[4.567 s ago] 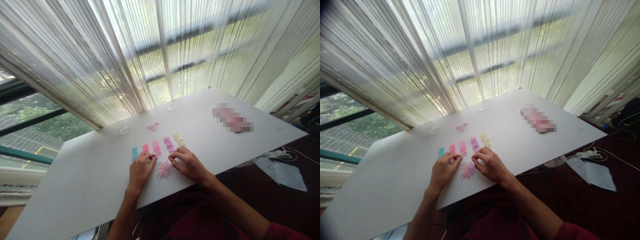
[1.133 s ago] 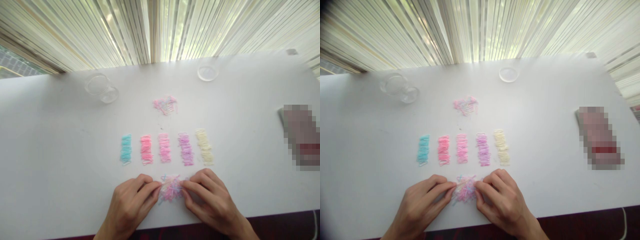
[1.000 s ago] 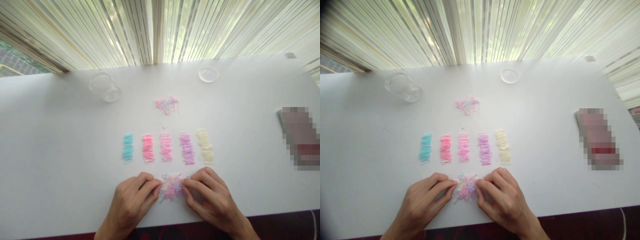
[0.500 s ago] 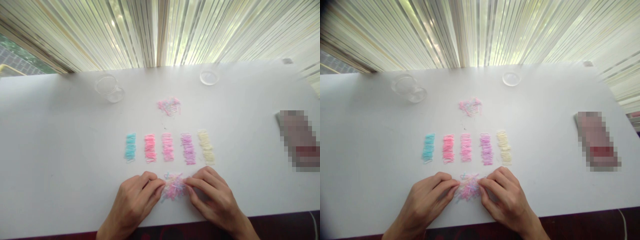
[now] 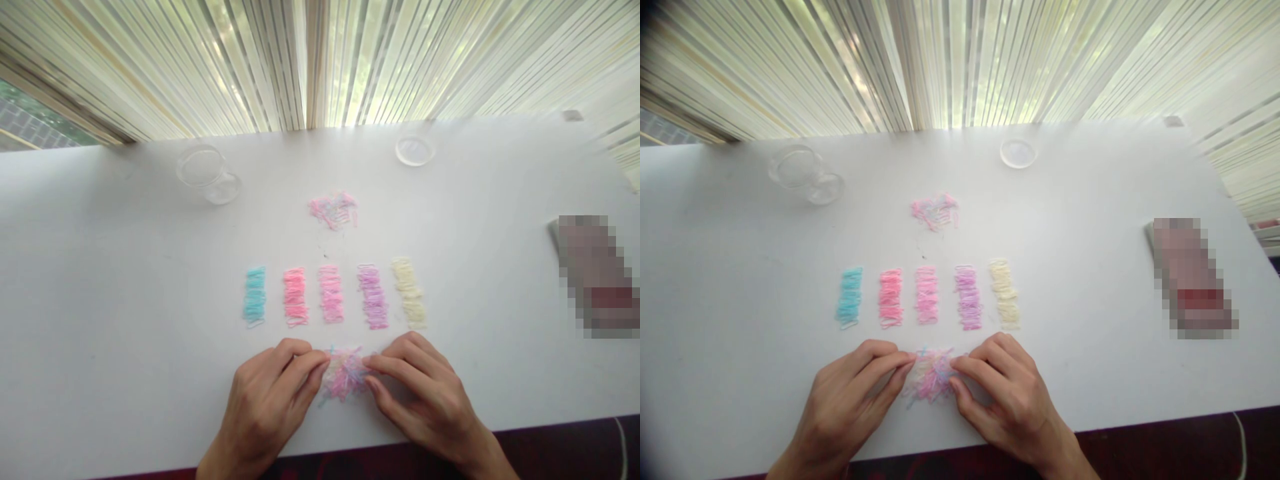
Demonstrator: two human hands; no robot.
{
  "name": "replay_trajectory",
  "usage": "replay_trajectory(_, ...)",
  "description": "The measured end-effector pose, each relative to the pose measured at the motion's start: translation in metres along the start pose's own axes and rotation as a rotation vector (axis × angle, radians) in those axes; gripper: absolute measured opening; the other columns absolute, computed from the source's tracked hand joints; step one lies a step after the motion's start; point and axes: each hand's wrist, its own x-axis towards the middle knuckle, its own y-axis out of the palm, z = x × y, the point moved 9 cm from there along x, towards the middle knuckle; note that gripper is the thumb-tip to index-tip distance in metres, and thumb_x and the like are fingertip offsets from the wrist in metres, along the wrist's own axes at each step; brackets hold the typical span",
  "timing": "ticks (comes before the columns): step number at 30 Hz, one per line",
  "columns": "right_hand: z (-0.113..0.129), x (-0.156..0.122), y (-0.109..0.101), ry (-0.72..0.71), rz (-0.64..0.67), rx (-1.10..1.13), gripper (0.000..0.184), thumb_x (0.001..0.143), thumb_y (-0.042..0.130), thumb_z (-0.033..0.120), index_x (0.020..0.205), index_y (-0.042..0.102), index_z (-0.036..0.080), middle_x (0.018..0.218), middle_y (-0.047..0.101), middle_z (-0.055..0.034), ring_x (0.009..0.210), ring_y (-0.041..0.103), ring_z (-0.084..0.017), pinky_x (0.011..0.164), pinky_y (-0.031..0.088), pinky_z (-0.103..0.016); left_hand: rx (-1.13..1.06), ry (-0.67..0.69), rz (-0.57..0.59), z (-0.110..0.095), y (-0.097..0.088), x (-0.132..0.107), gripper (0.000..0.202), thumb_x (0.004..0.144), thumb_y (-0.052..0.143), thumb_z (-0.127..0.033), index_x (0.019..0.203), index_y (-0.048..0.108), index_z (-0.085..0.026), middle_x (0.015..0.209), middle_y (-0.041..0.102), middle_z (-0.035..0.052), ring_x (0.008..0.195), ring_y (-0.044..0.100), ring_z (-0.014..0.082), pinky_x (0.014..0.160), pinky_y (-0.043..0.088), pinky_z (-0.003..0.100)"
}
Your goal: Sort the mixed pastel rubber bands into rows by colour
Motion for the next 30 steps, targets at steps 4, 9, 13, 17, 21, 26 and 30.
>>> replay_trajectory(4, -0.001, 0.0, 0.0, 0.003, 0.0, 0.007, 0.014, 0.092, 0.066, 0.008, 0.104, 0.07, 0.015, 0.079, 0.067, -0.0044, 0.072, 0.056, -0.017, 0.065, 0.048, -0.031, 0.055, -0.124, -0.077, 0.01, -0.005, 0.008, 0.01, 0.099, 0.062, -0.015, 0.106, 0.067, -0.02, 0.092, 0.069, 0.0011, 0.08, 0.069, 0.0115, 0.074, 0.053, 0.022)
replay_trajectory(9, -0.002, -0.002, 0.0, 0.01, 0.005, 0.021, 0.014, 0.093, 0.065, 0.009, 0.105, 0.069, 0.015, 0.08, 0.067, -0.0045, 0.073, 0.056, -0.017, 0.066, 0.048, -0.031, 0.034, -0.206, -0.1, 0.016, -0.002, 0.011, 0.01, 0.099, 0.061, -0.015, 0.104, 0.068, -0.02, 0.094, 0.069, 0.0013, 0.084, 0.068, 0.011, 0.076, 0.054, 0.02)
replay_trajectory(13, -0.002, -0.003, 0.0, 0.018, 0.011, 0.024, 0.015, 0.093, 0.064, 0.009, 0.105, 0.069, 0.017, 0.08, 0.067, -0.0041, 0.073, 0.056, -0.017, 0.065, 0.048, -0.031, 0.036, -0.226, -0.093, 0.017, 0.0, 0.011, 0.01, 0.099, 0.061, -0.016, 0.104, 0.068, -0.019, 0.095, 0.069, 0.002, 0.084, 0.069, 0.0114, 0.076, 0.054, 0.02)
replay_trajectory(17, 0.0, -0.001, -0.001, 0.016, 0.003, 0.026, 0.015, 0.094, 0.064, 0.008, 0.104, 0.07, 0.016, 0.079, 0.067, -0.004, 0.072, 0.056, -0.017, 0.065, 0.048, -0.031, 0.031, -0.215, -0.099, 0.015, -0.002, 0.013, 0.01, 0.099, 0.061, -0.015, 0.104, 0.068, -0.019, 0.095, 0.07, 0.0019, 0.085, 0.069, 0.0115, 0.079, 0.055, 0.02)
replay_trajectory(21, 0.0, -0.001, -0.001, 0.012, 0.004, 0.025, 0.014, 0.094, 0.063, 0.008, 0.104, 0.07, 0.017, 0.079, 0.067, -0.004, 0.071, 0.056, -0.017, 0.065, 0.047, -0.031, 0.055, -0.198, -0.113, 0.012, -0.001, 0.015, 0.01, 0.099, 0.061, -0.015, 0.104, 0.068, -0.02, 0.095, 0.07, 0.0013, 0.084, 0.07, 0.0114, 0.078, 0.056, 0.02)
replay_trajectory(26, -0.002, -0.001, 0.0, 0.012, 0.005, 0.02, 0.015, 0.094, 0.063, 0.009, 0.104, 0.069, 0.017, 0.079, 0.067, -0.0037, 0.071, 0.057, -0.017, 0.065, 0.048, -0.031, 0.082, -0.182, -0.111, 0.01, 0.004, 0.017, 0.011, 0.099, 0.062, -0.016, 0.107, 0.068, -0.02, 0.095, 0.071, 0.0013, 0.082, 0.071, 0.0121, 0.077, 0.057, 0.022)
replay_trajectory(30, -0.002, 0.0, 0.0, 0.019, 0.007, 0.02, 0.016, 0.094, 0.062, 0.009, 0.104, 0.07, 0.018, 0.078, 0.068, -0.0035, 0.07, 0.057, -0.017, 0.064, 0.049, -0.031, 0.077, -0.183, -0.084, 0.01, 0.007, 0.019, 0.011, 0.1, 0.06, -0.018, 0.107, 0.068, -0.02, 0.093, 0.071, 0.0021, 0.079, 0.071, 0.0128, 0.075, 0.057, 0.022)
